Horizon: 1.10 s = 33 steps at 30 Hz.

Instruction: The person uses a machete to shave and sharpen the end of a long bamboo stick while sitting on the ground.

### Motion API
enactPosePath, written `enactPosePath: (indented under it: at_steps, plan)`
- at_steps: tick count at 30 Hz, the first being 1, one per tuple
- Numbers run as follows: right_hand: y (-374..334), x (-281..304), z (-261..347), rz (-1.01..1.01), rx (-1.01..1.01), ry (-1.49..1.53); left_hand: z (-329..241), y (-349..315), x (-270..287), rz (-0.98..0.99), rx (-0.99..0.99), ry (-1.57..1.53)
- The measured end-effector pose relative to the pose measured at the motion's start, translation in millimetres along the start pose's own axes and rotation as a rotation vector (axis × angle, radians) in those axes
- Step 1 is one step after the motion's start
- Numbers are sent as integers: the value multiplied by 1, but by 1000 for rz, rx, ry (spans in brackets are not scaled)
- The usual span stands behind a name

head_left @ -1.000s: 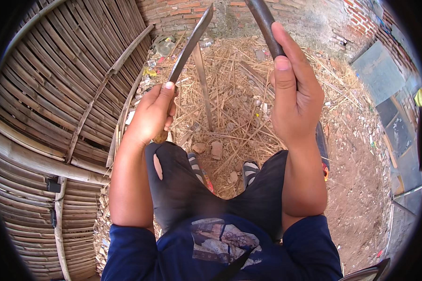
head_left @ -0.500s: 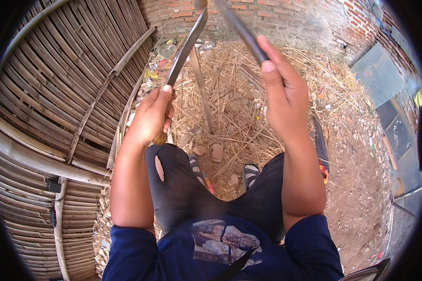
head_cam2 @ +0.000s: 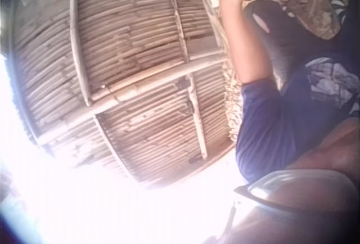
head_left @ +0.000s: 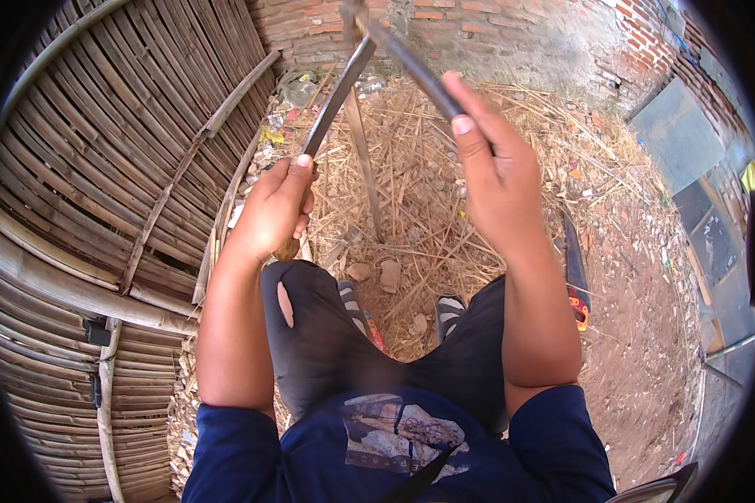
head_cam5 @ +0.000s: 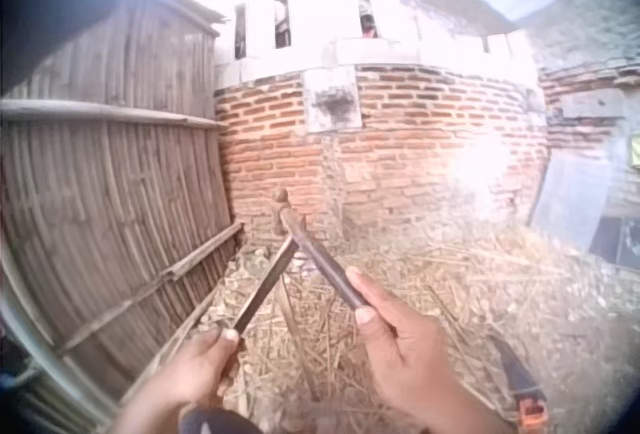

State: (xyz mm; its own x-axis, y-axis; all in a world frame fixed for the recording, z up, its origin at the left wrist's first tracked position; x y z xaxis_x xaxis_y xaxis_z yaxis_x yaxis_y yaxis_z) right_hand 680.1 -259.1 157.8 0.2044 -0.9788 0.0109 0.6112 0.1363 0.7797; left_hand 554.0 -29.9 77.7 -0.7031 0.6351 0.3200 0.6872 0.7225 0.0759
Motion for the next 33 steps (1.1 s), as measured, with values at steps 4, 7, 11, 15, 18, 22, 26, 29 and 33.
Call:
enactPosePath:
  at_steps: [4,7,11,15,18,22,26,29,33]
  plan:
    - [4,22,34,-115,212,74,2,-2,-2,5,11,-36]
    - [4,17,13,-65,157,52,4,0,-3,19,18,-46]
    - [-5,-11,-41,171,-114,-162,2,4,-5,7,11,13]
    - [-1,-7,-31,105,-126,-86,4,6,-5,-5,9,31]
    - [3,7,-11,6,-67,15,4,2,-6,13,-12,42]
    - [4,24,14,-115,197,87,5,0,-10,17,-5,10]
    - [2,4,-26,40,2,-6,7,0,-10,-7,11,27]
    - [-6,-12,-42,169,-123,-114,10,4,-11,-10,14,58]
    - [-3,-2,-30,79,-111,-59,15,5,-14,10,10,40]
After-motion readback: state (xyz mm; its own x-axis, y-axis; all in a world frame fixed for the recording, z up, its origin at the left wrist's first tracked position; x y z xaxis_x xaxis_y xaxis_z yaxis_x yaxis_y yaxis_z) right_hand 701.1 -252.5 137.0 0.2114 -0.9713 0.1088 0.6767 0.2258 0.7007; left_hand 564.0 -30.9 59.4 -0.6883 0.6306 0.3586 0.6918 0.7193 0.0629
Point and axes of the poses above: each hand's wrist, its own y-axis towards the middle knuckle, its own x-axis out of the back of the hand, z = x × y, the point moved 10 cm from there along y, towards the middle knuckle, and after that the axes turned 13 degrees about -z, right-handed, at the moved point
